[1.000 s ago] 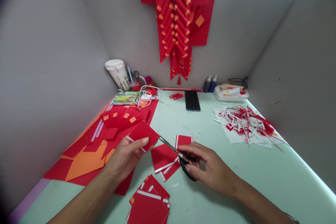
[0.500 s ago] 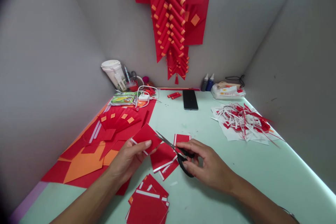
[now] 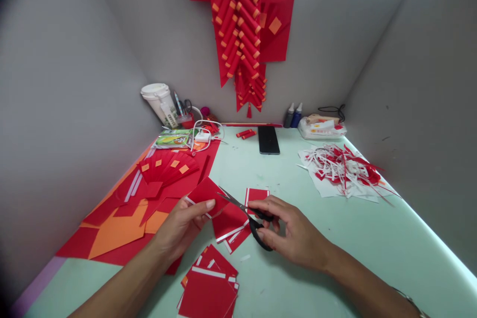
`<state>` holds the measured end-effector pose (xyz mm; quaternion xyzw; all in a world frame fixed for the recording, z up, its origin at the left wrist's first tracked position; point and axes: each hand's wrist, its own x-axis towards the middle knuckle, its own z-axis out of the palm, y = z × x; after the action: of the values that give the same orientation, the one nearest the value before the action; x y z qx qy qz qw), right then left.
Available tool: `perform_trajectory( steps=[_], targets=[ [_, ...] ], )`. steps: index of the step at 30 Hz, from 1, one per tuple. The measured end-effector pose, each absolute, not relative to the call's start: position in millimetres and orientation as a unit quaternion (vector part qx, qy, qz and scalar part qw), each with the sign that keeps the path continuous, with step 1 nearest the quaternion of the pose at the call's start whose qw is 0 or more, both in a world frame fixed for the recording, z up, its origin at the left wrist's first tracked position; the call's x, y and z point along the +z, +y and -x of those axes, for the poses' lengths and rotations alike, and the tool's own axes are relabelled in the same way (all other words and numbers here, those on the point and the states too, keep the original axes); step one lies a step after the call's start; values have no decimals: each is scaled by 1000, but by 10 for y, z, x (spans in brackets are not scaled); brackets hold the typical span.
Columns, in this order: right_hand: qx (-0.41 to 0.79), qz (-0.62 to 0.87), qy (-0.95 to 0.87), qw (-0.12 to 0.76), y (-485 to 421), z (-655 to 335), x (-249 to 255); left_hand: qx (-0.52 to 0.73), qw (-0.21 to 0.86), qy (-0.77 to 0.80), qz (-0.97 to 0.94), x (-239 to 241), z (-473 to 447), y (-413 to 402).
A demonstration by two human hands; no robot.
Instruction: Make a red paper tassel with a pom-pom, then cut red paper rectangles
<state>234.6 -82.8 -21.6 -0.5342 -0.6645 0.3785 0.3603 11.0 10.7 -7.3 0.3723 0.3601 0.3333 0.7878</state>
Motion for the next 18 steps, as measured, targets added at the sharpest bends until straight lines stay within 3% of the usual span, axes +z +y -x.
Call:
perform_trajectory(
  steps=[18],
  targets=[
    [361, 539, -674, 352, -829, -2355, -233, 333, 776, 395, -361, -78, -120, 118]
  ],
)
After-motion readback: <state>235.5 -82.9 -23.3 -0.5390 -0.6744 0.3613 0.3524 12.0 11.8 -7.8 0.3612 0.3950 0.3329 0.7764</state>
